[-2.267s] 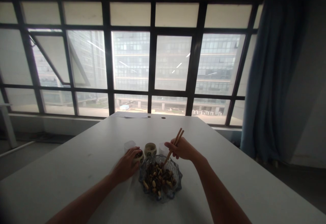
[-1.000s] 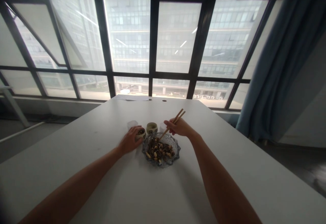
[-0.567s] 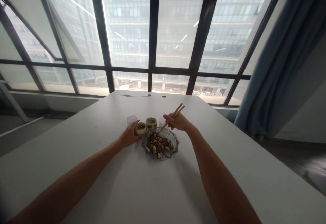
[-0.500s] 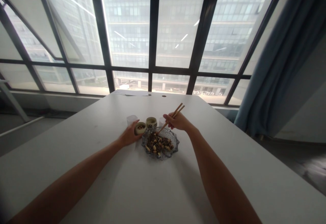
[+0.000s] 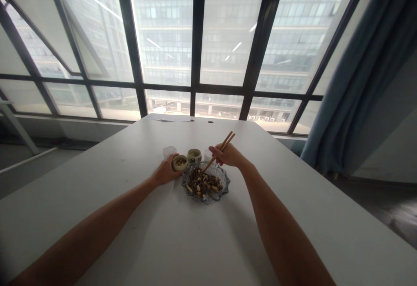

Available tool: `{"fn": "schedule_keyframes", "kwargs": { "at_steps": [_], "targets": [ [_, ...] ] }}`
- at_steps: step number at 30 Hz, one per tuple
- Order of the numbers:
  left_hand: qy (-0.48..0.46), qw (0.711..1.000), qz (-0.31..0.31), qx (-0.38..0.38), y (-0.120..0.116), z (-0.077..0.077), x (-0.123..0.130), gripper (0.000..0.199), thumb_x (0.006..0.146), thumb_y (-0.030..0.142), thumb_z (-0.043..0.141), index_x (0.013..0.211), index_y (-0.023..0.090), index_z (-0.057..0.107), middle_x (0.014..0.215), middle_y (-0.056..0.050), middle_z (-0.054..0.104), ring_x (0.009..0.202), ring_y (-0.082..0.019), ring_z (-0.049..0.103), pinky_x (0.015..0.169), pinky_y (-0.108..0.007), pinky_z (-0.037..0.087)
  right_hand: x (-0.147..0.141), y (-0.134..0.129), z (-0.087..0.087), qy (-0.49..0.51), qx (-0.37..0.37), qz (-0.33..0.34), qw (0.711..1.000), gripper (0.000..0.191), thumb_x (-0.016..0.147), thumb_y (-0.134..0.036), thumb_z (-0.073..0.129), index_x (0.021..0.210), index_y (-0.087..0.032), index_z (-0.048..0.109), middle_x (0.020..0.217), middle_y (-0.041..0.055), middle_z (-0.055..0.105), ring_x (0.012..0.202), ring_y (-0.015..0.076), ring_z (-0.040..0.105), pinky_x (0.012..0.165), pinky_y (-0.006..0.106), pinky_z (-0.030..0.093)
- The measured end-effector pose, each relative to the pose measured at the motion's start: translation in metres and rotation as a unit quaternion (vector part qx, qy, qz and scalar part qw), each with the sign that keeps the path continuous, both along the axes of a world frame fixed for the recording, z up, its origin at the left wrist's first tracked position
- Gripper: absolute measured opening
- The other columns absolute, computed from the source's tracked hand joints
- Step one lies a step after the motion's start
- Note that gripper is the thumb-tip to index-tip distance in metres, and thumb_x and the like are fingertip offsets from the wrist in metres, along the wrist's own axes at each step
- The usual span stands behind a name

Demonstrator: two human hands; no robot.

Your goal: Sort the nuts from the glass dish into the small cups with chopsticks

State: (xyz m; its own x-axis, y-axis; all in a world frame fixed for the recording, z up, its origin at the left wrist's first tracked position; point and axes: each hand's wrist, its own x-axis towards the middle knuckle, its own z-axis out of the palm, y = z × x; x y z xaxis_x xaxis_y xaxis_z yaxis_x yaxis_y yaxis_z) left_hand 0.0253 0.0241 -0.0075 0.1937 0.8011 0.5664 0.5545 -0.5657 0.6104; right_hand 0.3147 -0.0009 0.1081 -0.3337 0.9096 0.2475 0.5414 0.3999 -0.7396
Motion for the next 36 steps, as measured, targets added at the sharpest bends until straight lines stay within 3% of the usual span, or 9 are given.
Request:
{"fn": "schedule_keyframes", "kwargs": {
  "at_steps": [10,24,36],
  "targets": [
    [0.007,0.999,-0.003,0.038,0.0019,0.0022,-0.0018,0.063,0.061,0.035,0.080,0.118,0.019,0.057,0.113,-0.011,0.068,0.104,-0.028,0.066,0.093,-0.044,0.053,-0.0010,0.0010,-0.0001,0.021,-0.002,-0.013,1.000,0.056,0.080,-0.069,0.060,0.066,-0.015,0.064,0.049,0.0036,0.062,0.039,0.0112,0.055,0.039,0.021,0.043],
    [-0.003,0.997,-0.078,0.021,0.0037,-0.0022,-0.0042,0.070,0.061,0.034,0.080,0.122,0.020,0.049,0.115,-0.011,0.065,0.104,-0.027,0.064,0.092,-0.044,0.052,0.0008,0.0033,-0.0040,0.018,0.008,0.002,1.000,0.055,0.082,-0.068,0.060,0.066,-0.015,0.063,0.051,0.0043,0.063,0.040,0.0110,0.055,0.039,0.021,0.043],
    [0.020,0.997,-0.075,0.017,0.0075,-0.0058,-0.0058,0.078,0.062,0.030,0.080,0.131,0.019,0.045,0.127,-0.015,0.059,0.118,-0.031,0.059,0.103,-0.049,0.048,0.0010,0.0001,-0.0009,0.001,0.015,-0.021,1.000,0.054,0.082,-0.067,0.061,0.064,-0.016,0.063,0.051,0.0045,0.064,0.039,0.0104,0.055,0.039,0.020,0.042]
  ]
}}
